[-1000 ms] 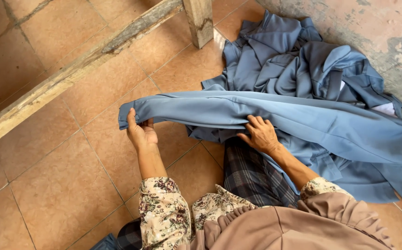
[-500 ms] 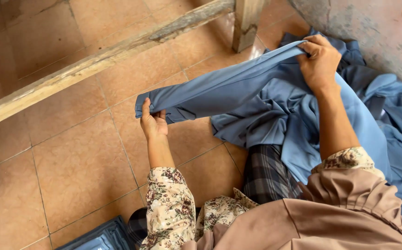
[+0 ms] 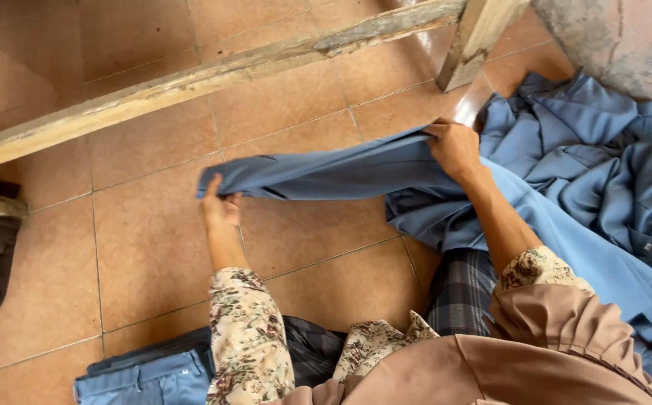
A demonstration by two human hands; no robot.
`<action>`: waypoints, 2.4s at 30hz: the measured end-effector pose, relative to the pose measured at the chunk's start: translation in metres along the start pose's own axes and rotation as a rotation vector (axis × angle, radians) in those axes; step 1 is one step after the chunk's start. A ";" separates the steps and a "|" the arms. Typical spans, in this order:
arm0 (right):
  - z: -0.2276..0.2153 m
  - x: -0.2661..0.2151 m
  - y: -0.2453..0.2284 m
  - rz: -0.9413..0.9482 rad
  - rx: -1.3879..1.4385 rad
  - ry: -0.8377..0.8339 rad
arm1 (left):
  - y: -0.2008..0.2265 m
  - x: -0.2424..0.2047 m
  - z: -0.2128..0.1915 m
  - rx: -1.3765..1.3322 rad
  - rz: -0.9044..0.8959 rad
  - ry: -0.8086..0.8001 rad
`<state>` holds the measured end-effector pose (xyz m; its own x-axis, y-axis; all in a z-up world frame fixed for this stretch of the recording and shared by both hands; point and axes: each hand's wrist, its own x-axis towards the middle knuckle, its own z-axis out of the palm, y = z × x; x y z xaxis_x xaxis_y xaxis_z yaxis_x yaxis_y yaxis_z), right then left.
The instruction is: Folding blue trousers into a rectangular shape and stacking them on the floor.
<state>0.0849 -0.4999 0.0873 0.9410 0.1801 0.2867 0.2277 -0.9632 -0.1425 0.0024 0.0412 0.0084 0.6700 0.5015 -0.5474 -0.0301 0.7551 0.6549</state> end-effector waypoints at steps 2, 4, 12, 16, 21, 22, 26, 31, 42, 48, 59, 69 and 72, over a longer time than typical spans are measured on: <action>-0.016 -0.011 -0.062 -0.096 0.136 0.059 | 0.057 0.009 -0.030 -0.023 0.029 0.022; -0.013 -0.030 -0.119 -0.186 0.277 0.112 | 0.088 0.000 -0.073 -0.038 0.056 0.047; 0.140 -0.170 -0.269 -0.712 0.239 0.122 | -0.055 -0.038 -0.237 -0.246 -0.164 0.591; 0.137 -0.199 -0.289 -0.716 0.242 0.054 | -0.177 -0.045 -0.241 -0.427 -0.342 0.367; 0.124 -0.199 -0.275 -0.694 0.267 -0.036 | -0.211 -0.101 -0.144 -0.342 -0.492 0.093; 0.116 -0.199 -0.272 -0.689 0.259 -0.034 | -0.200 -0.106 -0.132 -0.341 -0.499 0.086; 0.100 -0.206 -0.257 -0.593 0.120 0.067 | -0.138 -0.158 -0.077 -0.145 -0.316 0.126; 0.121 -0.222 -0.219 -0.478 0.051 0.094 | -0.095 -0.143 -0.108 -0.169 -0.167 0.118; 0.120 -0.250 -0.150 -0.400 0.242 -0.036 | 0.003 -0.079 -0.274 -0.388 0.113 0.294; 0.118 -0.276 -0.097 0.093 0.454 0.228 | -0.012 -0.093 -0.284 -0.167 -0.055 0.509; 0.151 -0.295 -0.083 0.328 0.299 -0.161 | -0.096 -0.061 -0.278 0.338 -0.096 0.701; 0.065 -0.170 -0.108 0.125 0.209 0.176 | -0.056 -0.142 -0.212 0.218 -0.038 0.585; 0.036 -0.162 -0.113 -0.049 0.273 0.284 | -0.057 -0.132 -0.218 0.123 -0.046 0.622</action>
<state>-0.0843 -0.4131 0.0225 0.8294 0.1255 0.5443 0.3647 -0.8597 -0.3575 -0.2464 0.0237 -0.0705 0.1108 0.6494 -0.7523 0.0987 0.7461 0.6585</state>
